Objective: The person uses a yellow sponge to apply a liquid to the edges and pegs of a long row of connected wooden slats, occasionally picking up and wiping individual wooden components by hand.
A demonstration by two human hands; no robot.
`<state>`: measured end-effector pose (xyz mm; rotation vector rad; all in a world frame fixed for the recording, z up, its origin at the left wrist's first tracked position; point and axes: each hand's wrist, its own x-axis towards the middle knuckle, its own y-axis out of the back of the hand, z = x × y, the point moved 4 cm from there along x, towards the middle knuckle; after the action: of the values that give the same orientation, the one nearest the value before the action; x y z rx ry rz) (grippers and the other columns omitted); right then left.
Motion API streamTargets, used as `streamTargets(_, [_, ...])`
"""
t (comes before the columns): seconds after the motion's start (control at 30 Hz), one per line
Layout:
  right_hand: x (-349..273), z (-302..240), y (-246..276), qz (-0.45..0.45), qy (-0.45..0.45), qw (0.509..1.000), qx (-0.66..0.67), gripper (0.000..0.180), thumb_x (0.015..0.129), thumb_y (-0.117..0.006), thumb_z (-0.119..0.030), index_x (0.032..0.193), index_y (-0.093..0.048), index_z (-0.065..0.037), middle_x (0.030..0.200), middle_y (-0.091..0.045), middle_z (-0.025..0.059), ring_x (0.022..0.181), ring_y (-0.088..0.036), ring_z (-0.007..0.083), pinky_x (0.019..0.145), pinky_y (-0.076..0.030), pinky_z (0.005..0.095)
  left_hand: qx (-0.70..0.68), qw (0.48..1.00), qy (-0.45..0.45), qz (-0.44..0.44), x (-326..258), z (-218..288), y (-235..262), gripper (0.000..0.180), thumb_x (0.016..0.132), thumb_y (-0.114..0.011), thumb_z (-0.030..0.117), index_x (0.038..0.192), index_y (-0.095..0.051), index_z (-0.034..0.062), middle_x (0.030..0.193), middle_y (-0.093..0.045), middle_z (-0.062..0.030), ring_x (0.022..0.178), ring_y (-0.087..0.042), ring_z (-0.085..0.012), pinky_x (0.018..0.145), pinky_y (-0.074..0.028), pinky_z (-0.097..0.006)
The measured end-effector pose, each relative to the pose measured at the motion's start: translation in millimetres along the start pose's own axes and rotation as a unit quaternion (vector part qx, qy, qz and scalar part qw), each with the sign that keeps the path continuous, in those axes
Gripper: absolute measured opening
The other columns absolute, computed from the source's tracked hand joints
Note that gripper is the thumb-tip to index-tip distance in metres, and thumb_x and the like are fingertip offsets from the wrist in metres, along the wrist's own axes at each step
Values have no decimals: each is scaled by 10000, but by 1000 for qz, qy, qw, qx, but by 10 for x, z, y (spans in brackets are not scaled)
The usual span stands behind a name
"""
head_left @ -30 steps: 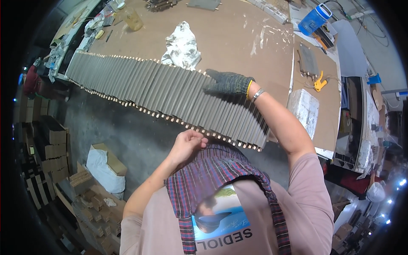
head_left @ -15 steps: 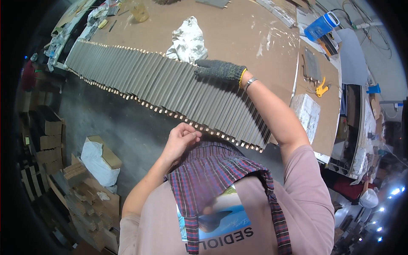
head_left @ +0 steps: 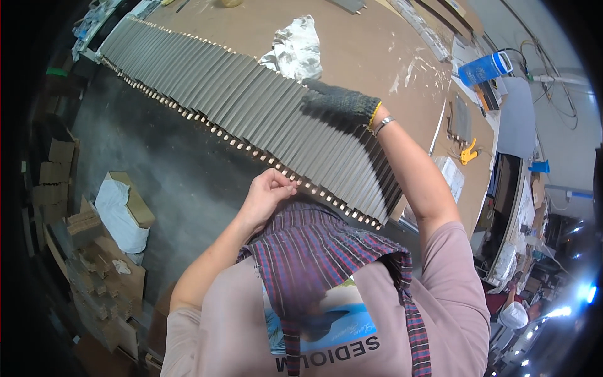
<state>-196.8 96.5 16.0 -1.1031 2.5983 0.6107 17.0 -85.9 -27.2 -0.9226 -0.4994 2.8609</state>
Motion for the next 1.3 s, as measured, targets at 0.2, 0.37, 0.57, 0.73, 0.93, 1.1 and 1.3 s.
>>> streamTargets(0.2, [396, 16, 153, 6, 78, 997, 7, 551, 1035, -553, -500, 1374, -640, -75, 1179, -729, 60, 995, -659, 142, 901, -531, 273, -46, 995, -34, 81, 78, -8, 233, 239, 884, -638, -70, 1098, -552, -7, 1027, -686, -127, 900, -676, -161, 796, -546, -272])
streamTargets(0.37, [407, -133, -64, -9, -46, 997, 54, 445, 1037, -554, -445, 1250, -717, -89, 1126, -758, 18, 910, -665, 126, 795, -545, 274, -45, 996, -58, 57, 191, -21, 208, 229, 893, -643, -49, 1109, -586, 4, 1036, -682, -98, 926, -671, -148, 805, -537, -268])
streamTargets(0.57, [763, -146, 145, -37, 177, 979, -93, 454, 1093, -463, -167, 1542, -458, -101, 1556, -497, 40, 1255, -574, 152, 1120, -447, 321, -171, 935, -136, 280, 69, -14, 916, 352, 1038, -576, 283, 1295, -575, 43, 1289, -641, -130, 1173, -615, -192, 1036, -465, -361])
streamTargets(0.73, [1240, -195, 122, -17, 245, 962, -118, 431, 1086, -494, -150, 1511, -497, -76, 1467, -552, 48, 1257, -558, 157, 1119, -439, 338, -241, 876, -192, 372, 365, 341, 1220, 611, 1075, -494, 433, 1485, -412, -12, 1483, -503, -172, 1390, -461, -257, 1180, -323, -435])
streamTargets(0.93, [1273, -578, -289, -27, -27, 999, 19, 485, 1106, -461, -373, 1474, -546, -70, 1270, -667, 49, 1021, -581, 140, 962, -484, 280, -288, 831, -231, 417, 877, 532, 984, 722, 1074, -483, 452, 1562, -249, -26, 1583, -372, -177, 1415, -427, -291, 1171, -366, -401])
streamTargets(1.1, [1245, -659, -224, -37, 61, 995, -73, 440, 1128, -376, -221, 1536, -461, -80, 1469, -532, 78, 1275, -521, 181, 1102, -399, 299, -362, 823, -256, 354, 836, 477, 1171, 510, 1086, -441, 443, 1351, -522, 15, 1278, -626, -111, 1206, -596, -217, 1040, -489, -358])
streamTargets(1.3, [1433, -361, -193, -71, 22, 997, -12, 443, 1133, -399, -255, 1513, -494, -48, 1481, -554, 60, 1284, -537, 176, 1118, -392, 303, -383, 798, -208, 417, 1010, 524, 953, 607, 1077, -428, 502, 1415, -421, -2, 1399, -488, -126, 1322, -451, -219, 1147, -343, -377])
